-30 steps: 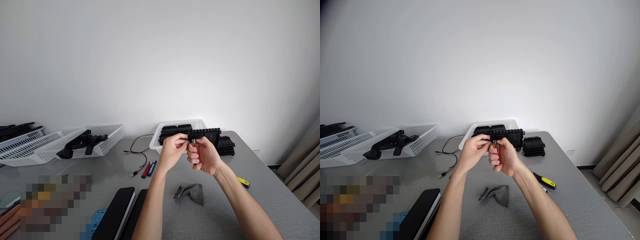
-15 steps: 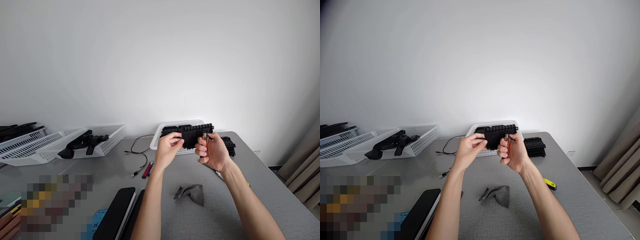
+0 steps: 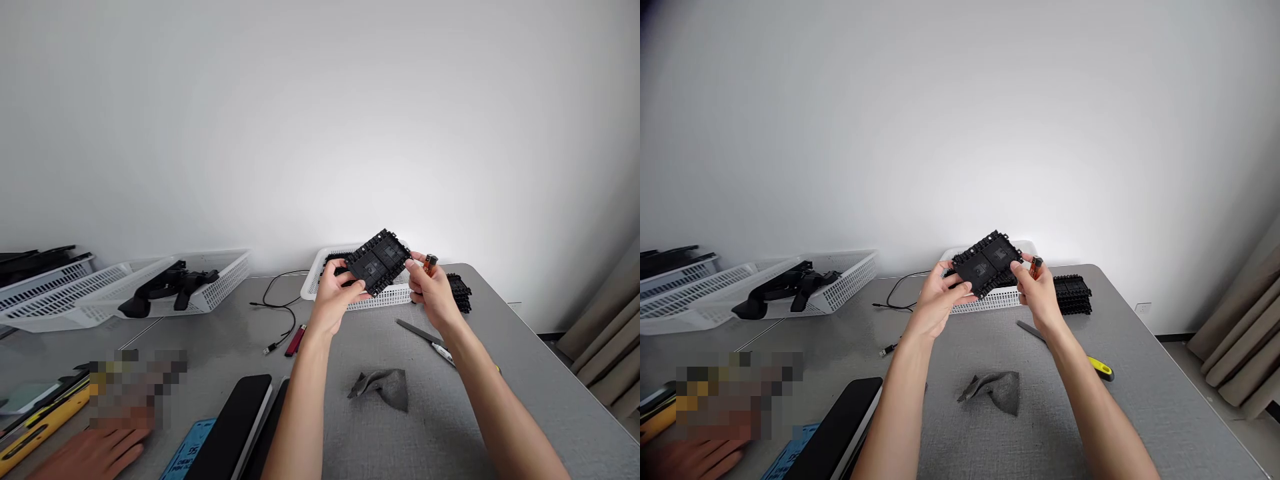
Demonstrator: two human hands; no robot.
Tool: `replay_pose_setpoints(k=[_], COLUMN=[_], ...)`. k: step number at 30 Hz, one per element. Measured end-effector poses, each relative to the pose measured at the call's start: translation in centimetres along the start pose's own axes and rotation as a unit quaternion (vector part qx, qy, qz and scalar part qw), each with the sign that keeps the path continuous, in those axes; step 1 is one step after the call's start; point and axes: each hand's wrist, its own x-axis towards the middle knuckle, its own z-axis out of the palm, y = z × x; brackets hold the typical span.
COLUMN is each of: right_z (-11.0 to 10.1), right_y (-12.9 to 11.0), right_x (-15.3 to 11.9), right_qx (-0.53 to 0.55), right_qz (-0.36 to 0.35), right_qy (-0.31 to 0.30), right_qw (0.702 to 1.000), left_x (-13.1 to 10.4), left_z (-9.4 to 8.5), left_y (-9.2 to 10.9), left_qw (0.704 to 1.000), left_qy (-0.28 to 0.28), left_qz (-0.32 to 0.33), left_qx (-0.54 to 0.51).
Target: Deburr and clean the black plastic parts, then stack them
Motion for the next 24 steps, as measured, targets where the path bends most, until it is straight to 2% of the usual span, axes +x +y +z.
replay_pose_setpoints(k=[3, 7, 10, 12, 15, 20, 24], right_z=[0.0, -0.3, -0.5, -0.8, -1.1, -1.2, -1.1], right_y=[0.4, 0.3, 0.2, 0.3, 0.4, 0.6, 0.0], right_x=[0.3, 0.4, 0.5, 0.6, 0.7, 0.7, 0.0], right_qx=[0.017, 0.029, -0.002, -0.031, -0.070, -0.150, -0.158], right_qz=[-0.004, 0.026, 0.007, -0.009, -0.020, -0.063, -0.091], right_qy=[0.011, -0.020, 0.000, -0.008, -0.031, -0.031, 0.026], right_qw=[1.000, 0.999, 1.000, 0.999, 0.997, 0.986, 0.983], left_x=[-0.3, -0.6, -0.6, -0.6, -0.6, -0.4, -0.1], left_z=[0.1, 0.3, 0.3, 0.2, 0.2, 0.3, 0.4], left_y=[-0.2, -0.1, 0.1, 0.3, 0.3, 0.0, -0.4], left_qw=[0.999, 0.994, 0.988, 0.986, 0.987, 0.990, 0.994], left_qy=[-0.048, -0.105, -0.146, -0.160, -0.147, -0.113, -0.055], left_qz=[-0.021, -0.021, -0.015, -0.014, -0.006, -0.015, 0.001], left_qx=[0.002, 0.022, 0.053, 0.055, 0.057, 0.078, 0.090])
